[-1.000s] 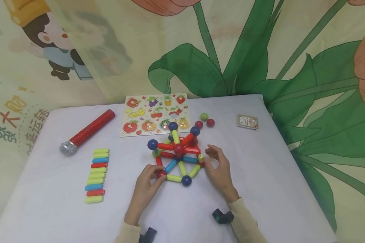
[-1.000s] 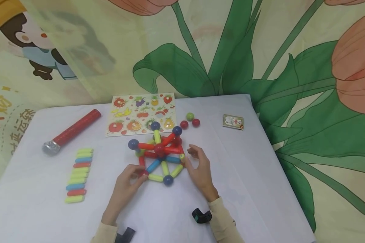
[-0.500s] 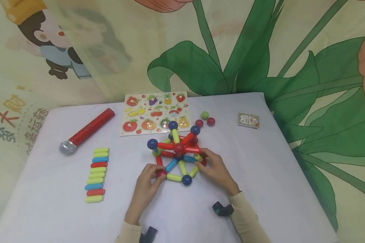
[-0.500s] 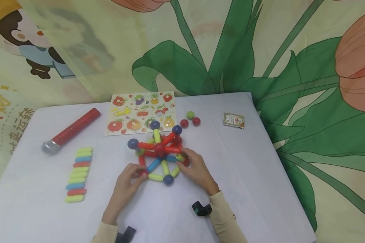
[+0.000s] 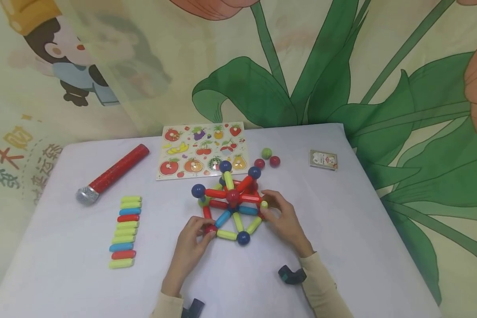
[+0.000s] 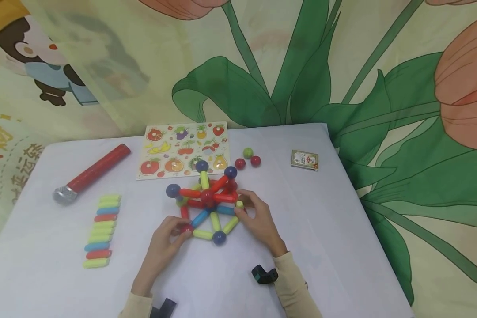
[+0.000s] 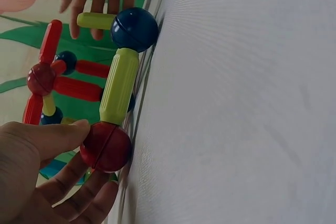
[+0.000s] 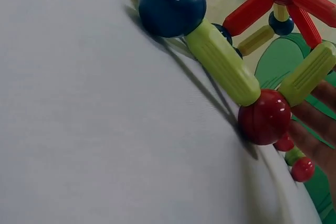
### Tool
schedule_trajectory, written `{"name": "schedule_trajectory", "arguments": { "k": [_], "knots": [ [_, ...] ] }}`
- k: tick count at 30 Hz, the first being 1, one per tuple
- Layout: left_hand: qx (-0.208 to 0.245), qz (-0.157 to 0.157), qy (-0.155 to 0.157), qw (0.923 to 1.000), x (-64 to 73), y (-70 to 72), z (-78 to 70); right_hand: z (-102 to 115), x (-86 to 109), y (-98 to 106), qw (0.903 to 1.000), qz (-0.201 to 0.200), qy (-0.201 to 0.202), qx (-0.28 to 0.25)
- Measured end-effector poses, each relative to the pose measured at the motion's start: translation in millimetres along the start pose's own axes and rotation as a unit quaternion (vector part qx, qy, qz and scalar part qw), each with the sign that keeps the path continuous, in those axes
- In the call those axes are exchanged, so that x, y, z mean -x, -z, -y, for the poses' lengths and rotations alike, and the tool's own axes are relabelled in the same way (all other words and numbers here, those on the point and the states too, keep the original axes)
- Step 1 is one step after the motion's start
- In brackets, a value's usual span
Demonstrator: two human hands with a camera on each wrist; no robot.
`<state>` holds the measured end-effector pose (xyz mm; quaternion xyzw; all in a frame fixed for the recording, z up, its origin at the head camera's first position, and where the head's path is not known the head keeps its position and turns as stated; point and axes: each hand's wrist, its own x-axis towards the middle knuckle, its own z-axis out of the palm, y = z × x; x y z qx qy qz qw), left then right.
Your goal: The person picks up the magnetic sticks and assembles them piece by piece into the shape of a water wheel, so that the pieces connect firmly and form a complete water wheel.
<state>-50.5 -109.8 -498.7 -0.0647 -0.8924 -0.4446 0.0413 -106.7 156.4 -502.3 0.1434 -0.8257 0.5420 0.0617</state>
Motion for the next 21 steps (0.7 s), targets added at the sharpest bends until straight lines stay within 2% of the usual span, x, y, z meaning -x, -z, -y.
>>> {"name": "schedule_trajectory", "arguments": {
  "k": [3, 7, 9, 11, 14, 18, 21],
  "knots": [
    [0.001, 0.008, 0.012, 0.9999, 1.3, 0.5, 0.1, -0.6, -12.8, 6.5, 0.9989, -0.045, -0.008, 0.004],
    [0.004, 0.021, 0.017, 0.9996, 2.3, 1.0, -1.5, -12.0, -47.7, 20.5, 0.991, -0.112, -0.049, 0.055],
    [0.007, 0.025, 0.019, 0.9995, 2.9, 1.2, -3.0, -21.7, -66.7, 25.6, 0.9863, -0.108, -0.08, 0.095],
    [0.011, 0.031, 0.02, 0.9992, 3.6, 1.1, -4.2, -30.4, -82.8, 28.5, 0.9812, -0.083, -0.11, 0.135],
    [0.016, 0.042, 0.02, 0.9988, 4.9, 0.7, -5.6, -41.3, -99.0, 28.7, 0.9763, -0.045, -0.127, 0.169],
    [0.012, 0.048, 0.014, 0.9987, 6.9, -0.1, -6.5, -48.1, -105.3, 25.9, 0.9748, -0.04, -0.124, 0.181],
    [0.012, 0.047, 0.014, 0.9987, 8.2, 0.1, -7.1, -45.5, -98.8, 25.7, 0.9792, -0.045, -0.114, 0.162]
  ]
}}
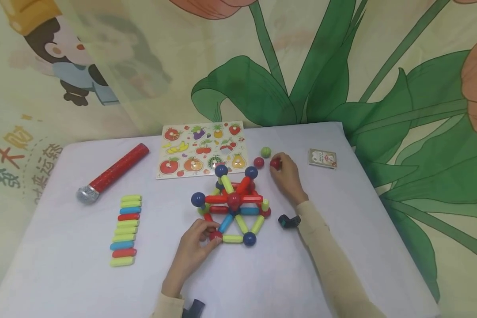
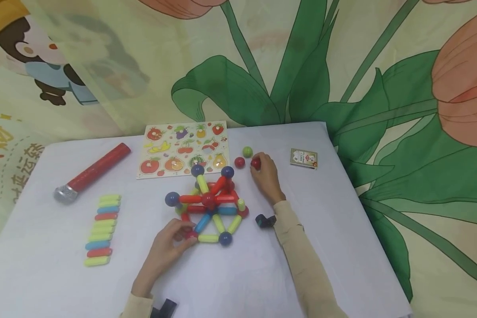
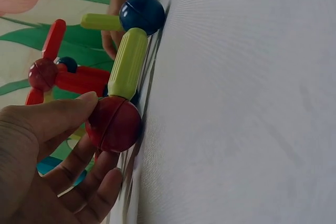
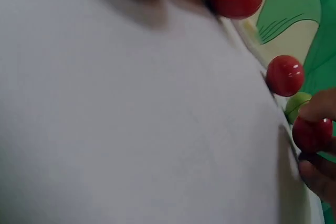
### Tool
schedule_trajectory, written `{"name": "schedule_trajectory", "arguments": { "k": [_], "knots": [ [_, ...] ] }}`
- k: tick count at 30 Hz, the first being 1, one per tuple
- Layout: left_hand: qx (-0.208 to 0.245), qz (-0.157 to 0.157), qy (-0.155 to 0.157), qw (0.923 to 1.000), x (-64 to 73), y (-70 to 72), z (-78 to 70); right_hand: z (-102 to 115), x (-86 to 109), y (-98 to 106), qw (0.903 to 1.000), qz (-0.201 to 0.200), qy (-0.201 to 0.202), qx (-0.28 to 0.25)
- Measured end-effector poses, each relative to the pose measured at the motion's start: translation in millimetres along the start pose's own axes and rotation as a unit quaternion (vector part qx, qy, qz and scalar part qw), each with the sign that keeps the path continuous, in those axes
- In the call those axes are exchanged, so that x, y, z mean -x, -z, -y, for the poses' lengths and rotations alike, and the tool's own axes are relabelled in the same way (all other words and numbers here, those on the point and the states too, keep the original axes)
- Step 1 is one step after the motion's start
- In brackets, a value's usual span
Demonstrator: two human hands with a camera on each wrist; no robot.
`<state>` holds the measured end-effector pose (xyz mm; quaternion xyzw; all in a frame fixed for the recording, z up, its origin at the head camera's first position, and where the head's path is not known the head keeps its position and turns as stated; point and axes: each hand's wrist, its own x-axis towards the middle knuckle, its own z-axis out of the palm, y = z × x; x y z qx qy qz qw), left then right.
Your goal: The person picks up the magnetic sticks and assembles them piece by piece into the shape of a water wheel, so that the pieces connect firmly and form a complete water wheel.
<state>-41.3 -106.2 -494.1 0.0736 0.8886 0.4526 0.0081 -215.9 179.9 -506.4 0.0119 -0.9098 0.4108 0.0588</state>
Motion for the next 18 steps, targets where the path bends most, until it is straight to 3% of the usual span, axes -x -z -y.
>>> {"name": "schedule_trajectory", "arguments": {
  "k": [4, 7, 10, 14, 18],
  "knots": [
    [0.002, 0.001, 0.006, 1.0, 0.3, 0.6, -1.0, 12.2, 25.5, 12.1, 0.9957, 0.008, 0.028, -0.088],
    [0.0, 0.002, 0.012, 0.9999, 0.4, 1.6, -1.1, 36.9, 55.9, 27.1, 0.9808, 0.018, 0.073, -0.18],
    [0.0, 0.002, 0.013, 0.9999, 0.4, 2.2, -0.7, 54.7, 84.3, 33.6, 0.9594, 0.026, 0.108, -0.259],
    [-0.002, -0.001, 0.004, 1.0, 0.2, 1.1, 0.6, 52.2, 103.8, 24.2, 0.9456, 0.034, 0.103, -0.307],
    [0.002, -0.005, -0.006, 1.0, 0.6, 1.1, 1.9, 45.7, 110.4, 14.2, 0.9401, 0.045, 0.083, -0.328]
  ]
}}
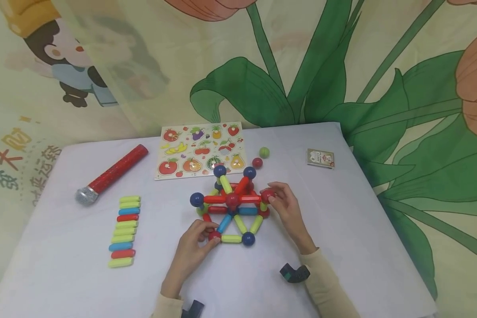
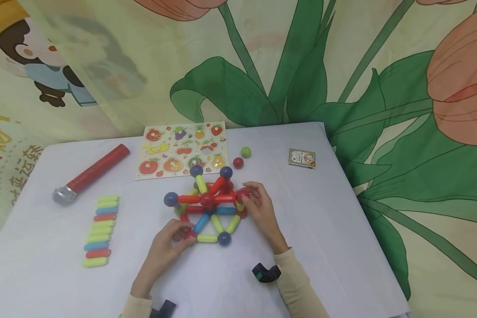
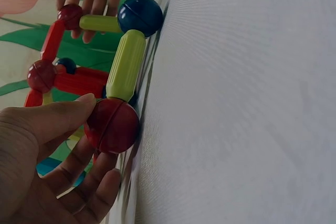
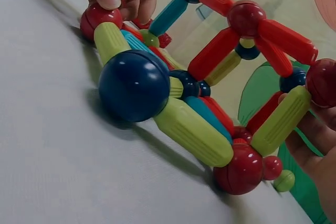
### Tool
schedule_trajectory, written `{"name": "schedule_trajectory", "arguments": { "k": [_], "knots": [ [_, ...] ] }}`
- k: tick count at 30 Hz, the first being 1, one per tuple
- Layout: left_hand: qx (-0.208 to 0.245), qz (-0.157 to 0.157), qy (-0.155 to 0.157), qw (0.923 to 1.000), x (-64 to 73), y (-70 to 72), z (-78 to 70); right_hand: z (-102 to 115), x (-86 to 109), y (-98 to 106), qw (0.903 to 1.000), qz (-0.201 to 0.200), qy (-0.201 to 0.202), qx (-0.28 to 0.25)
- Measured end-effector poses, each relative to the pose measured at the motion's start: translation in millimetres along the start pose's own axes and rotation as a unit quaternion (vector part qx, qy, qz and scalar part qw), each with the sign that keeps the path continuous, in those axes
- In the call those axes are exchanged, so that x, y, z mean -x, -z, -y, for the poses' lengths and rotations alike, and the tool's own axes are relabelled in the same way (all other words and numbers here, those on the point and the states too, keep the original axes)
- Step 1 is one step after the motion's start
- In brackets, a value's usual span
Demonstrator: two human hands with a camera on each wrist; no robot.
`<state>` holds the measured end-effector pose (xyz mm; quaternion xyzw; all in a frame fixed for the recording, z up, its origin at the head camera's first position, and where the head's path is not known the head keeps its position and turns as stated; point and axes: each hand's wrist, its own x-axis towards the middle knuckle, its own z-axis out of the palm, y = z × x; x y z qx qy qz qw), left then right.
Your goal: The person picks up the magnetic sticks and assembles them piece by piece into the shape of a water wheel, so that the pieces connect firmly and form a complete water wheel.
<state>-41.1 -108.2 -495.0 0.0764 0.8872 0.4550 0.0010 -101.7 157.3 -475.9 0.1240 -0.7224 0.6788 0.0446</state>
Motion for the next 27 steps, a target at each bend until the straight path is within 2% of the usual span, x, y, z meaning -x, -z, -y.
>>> {"name": "schedule_trajectory", "arguments": {
  "k": [9, 16, 27],
  "knots": [
    [0.004, -0.003, -0.002, 1.0, 0.4, -1.4, 1.7, -3.7, 0.1, -2.9, 1.0, 0.008, -0.004, 0.003],
    [0.011, 0.001, 0.012, 0.9999, 0.3, -0.9, -1.0, -5.1, 0.5, -2.0, 0.9999, 0.013, -0.006, 0.002],
    [0.006, -0.001, 0.005, 1.0, 0.6, -1.3, -0.2, -6.5, 5.1, 0.6, 0.9995, 0.022, 0.022, -0.006]
  ]
}}
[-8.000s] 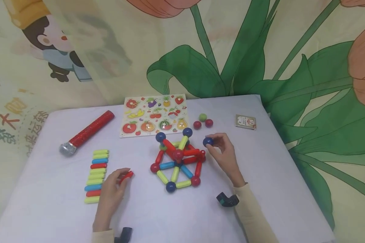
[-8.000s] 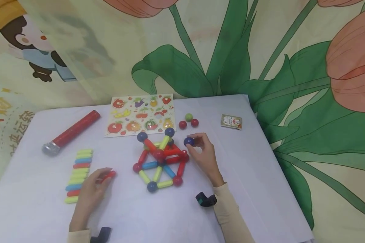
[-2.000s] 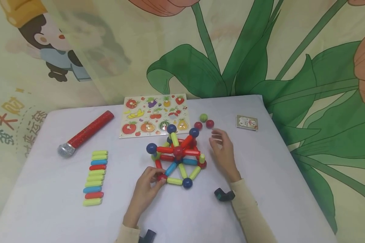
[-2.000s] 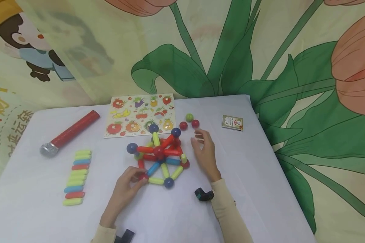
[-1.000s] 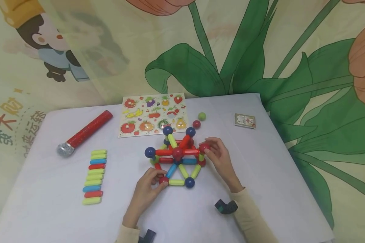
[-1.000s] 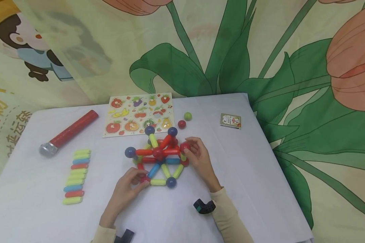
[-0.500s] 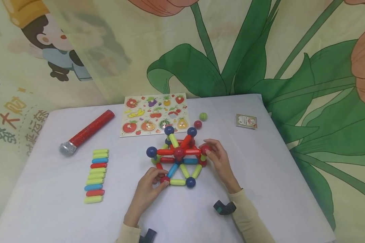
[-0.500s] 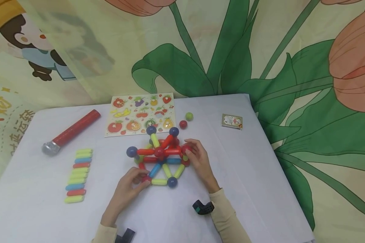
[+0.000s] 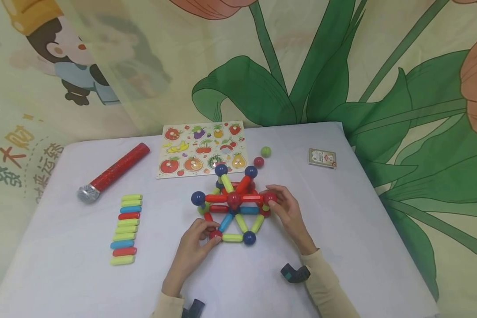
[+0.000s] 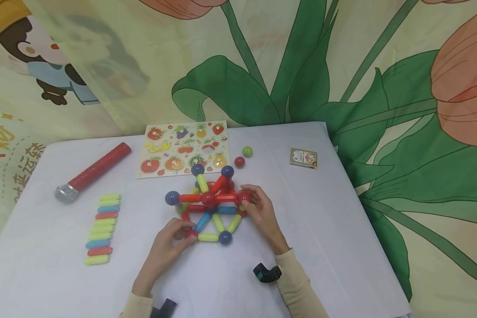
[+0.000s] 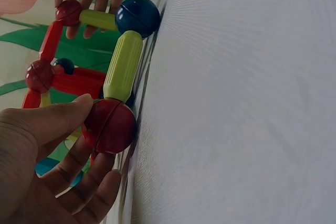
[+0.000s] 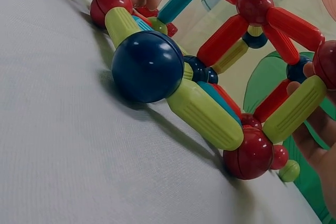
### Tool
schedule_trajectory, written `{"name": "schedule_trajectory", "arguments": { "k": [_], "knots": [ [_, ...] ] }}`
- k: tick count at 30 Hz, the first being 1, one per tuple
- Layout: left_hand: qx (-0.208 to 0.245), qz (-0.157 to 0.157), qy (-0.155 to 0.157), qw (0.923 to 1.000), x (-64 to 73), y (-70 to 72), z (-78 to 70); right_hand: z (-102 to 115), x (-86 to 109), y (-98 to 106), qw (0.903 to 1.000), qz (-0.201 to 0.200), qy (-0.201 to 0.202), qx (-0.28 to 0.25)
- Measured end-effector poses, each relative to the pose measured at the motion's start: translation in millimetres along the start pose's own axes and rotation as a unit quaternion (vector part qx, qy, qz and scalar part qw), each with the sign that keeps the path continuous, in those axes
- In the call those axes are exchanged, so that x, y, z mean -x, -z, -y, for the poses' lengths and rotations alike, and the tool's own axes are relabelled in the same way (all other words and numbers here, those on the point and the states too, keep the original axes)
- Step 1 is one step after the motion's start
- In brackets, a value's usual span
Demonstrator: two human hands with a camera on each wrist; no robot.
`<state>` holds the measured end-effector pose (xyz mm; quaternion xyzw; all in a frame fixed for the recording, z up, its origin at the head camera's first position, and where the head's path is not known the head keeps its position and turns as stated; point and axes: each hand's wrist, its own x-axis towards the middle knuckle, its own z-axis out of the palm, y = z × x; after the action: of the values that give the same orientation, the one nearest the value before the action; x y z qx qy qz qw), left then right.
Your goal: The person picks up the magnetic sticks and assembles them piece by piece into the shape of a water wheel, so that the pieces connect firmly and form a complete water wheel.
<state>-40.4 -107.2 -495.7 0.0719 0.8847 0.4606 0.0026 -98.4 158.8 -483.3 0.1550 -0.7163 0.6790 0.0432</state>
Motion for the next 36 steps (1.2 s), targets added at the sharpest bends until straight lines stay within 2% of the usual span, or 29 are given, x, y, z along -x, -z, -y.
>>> {"name": "schedule_trajectory", "arguments": {
  "k": [9, 14, 18, 21, 27, 31, 34, 36],
  "knots": [
    [-0.001, 0.001, -0.002, 1.0, 0.6, -1.4, 1.9, 2.2, 0.2, -1.9, 0.9996, 0.001, 0.019, 0.02],
    [-0.001, -0.002, 0.001, 1.0, 1.1, -1.0, 0.8, 22.8, -3.8, -8.8, 0.9975, 0.007, 0.03, 0.064],
    [-0.002, -0.005, -0.006, 1.0, 1.4, -1.2, 0.3, 35.7, -5.9, -14.5, 0.9977, 0.004, 0.02, 0.065],
    [-0.001, -0.004, -0.001, 1.0, 1.3, -0.6, -0.3, 34.4, -7.0, -17.5, 0.9986, 0.008, 0.02, 0.049],
    [0.006, 0.002, 0.006, 1.0, 0.5, 0.3, -0.8, 11.7, -7.7, -16.2, 0.9991, 0.005, 0.029, 0.032],
    [0.006, 0.001, 0.0, 1.0, 0.7, -0.6, 0.8, 4.3, -3.5, -10.7, 0.9987, -0.026, 0.025, 0.035],
    [0.006, -0.003, -0.007, 1.0, 0.8, -1.1, 2.6, -3.4, 7.1, -5.0, 0.9948, -0.091, 0.008, 0.045],
    [0.005, -0.004, -0.011, 0.9999, 0.9, -1.5, 4.2, -8.7, 17.6, -2.6, 0.9903, -0.126, -0.025, 0.052]
  ]
}}
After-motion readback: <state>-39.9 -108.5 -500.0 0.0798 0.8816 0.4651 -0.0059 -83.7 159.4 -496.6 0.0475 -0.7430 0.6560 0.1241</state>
